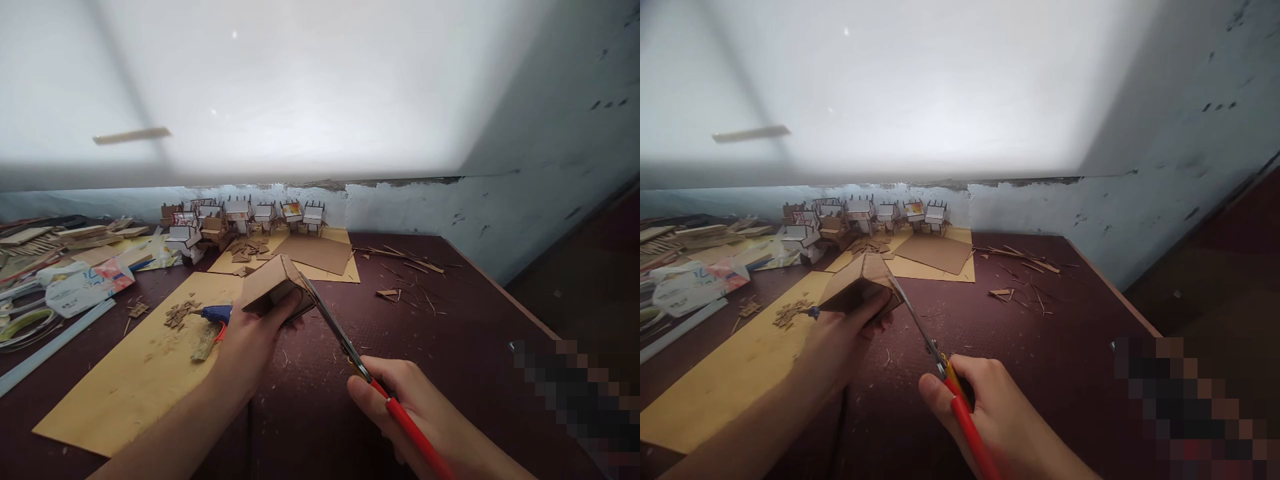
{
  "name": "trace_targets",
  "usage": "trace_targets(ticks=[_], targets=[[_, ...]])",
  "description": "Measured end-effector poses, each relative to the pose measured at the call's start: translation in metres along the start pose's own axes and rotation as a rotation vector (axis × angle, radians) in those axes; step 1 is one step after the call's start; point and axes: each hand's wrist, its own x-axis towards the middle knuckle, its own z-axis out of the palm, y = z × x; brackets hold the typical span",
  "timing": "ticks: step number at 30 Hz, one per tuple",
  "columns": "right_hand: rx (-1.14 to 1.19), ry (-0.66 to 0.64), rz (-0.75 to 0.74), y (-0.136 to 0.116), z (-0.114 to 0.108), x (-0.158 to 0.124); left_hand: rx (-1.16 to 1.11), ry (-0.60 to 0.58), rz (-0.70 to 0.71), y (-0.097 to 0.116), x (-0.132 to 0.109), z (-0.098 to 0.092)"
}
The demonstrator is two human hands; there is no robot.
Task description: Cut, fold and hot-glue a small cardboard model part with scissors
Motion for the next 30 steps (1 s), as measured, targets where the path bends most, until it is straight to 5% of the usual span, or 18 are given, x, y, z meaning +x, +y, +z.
trace_targets(ticks=[17,30], targets=[[-0.064,0.042,-0.03,0.02,0.009,0.006,0.083,-0.065,-0.009,0.008,0.002,-0.002],[-0.116,0.046,-0.074,0.008,0.01,0.002,-0.003,-0.063,-0.016,0.009,0.002,0.0]])
